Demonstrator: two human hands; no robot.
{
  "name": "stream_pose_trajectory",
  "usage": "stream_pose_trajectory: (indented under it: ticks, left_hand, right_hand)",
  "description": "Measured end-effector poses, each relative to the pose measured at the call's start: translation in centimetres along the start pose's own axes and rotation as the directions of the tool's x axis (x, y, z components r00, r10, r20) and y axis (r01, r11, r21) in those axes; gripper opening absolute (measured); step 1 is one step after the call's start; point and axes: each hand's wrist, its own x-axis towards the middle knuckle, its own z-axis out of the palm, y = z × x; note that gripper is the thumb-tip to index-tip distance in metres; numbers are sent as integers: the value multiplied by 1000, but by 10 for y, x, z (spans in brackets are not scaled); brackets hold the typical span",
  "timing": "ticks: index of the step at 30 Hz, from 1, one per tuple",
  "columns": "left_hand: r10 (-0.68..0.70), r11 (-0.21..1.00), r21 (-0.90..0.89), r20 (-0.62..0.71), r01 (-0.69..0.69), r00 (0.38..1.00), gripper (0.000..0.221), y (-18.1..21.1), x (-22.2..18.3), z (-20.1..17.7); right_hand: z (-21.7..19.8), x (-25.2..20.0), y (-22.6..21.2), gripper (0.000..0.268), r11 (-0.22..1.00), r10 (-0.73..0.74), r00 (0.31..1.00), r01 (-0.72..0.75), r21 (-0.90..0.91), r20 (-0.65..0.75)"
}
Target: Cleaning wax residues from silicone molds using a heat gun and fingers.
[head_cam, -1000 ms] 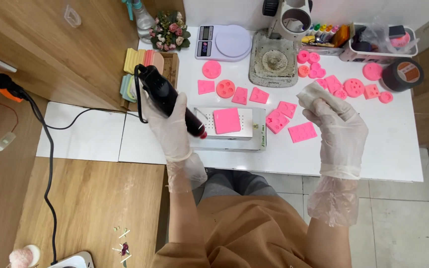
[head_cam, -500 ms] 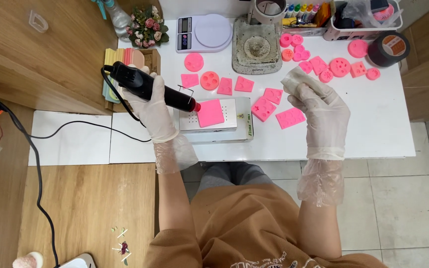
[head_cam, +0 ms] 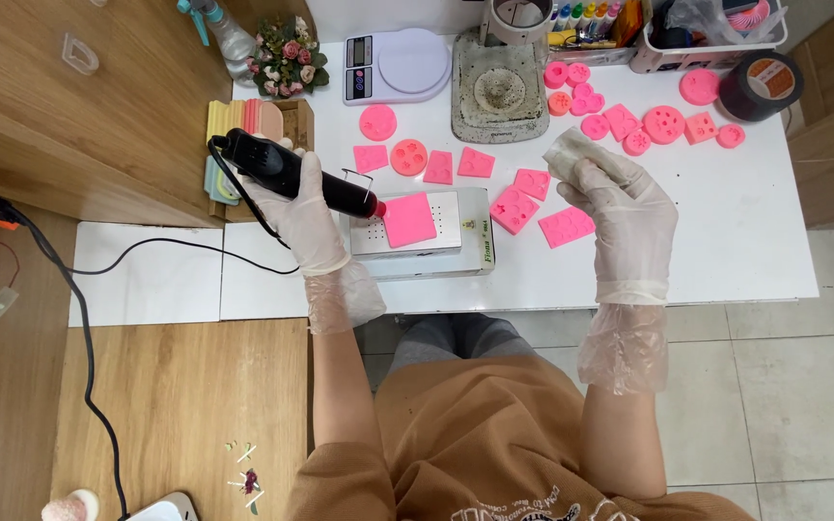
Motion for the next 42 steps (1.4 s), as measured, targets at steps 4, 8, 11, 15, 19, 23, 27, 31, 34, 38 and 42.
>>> stream_pose_trajectory:
  ticks: [4,8,11,15,19,23,27,31,34,38,42]
  left_hand:
    - [27,997,80,-17,-25,999,69,2,-1,1]
    - [17,998,59,-14,-17,1000,67,2,-1,1]
    - [17,998,57,-17,-16,1000,68,2,-1,1]
    - [7,996,86,-23,-5,1000,72,2,-1,1]
    - [22,999,30,-1,-22,1000,72,-3,-1,-2]
    - [30,996,86,-17,-29,999,76,-1,-2,-2]
    - [25,996,90,-24,-23,999,74,0,-4,-1]
    - [30,997,65,-8,-30,1000,71,-3,-4,-1]
    - [21,999,31,6,-22,1000,69,-3,-3,-2]
    - [22,1000,2,1,-22,1000,70,-6,-2,-3]
    - [18,1000,11,-19,-18,1000,71,-2,-2,0]
  right_hand:
    - [2,-2,-4,29,1000,15,1000,-15,8,6]
    - [0,-2,-1,29,1000,8,1000,-8,0,-5]
    - [2,-4,-7,30,1000,9,1000,-9,-13,8]
    - [-4,0,2,31,1000,-2,1000,2,-27,19]
    - [0,-3,-4,31,1000,8,999,-7,-23,35]
    - [4,-8,-11,30,1000,11,999,-10,-12,47]
    - [11,-10,-16,30,1000,19,999,-20,15,49]
    - [11,-8,-16,32,999,33,997,-36,38,65]
    - [11,-7,-14,33,999,44,998,-45,26,53]
    - [11,-8,-16,32,999,42,998,-44,22,51]
    - [15,-12,-22,31,999,27,999,-28,25,41]
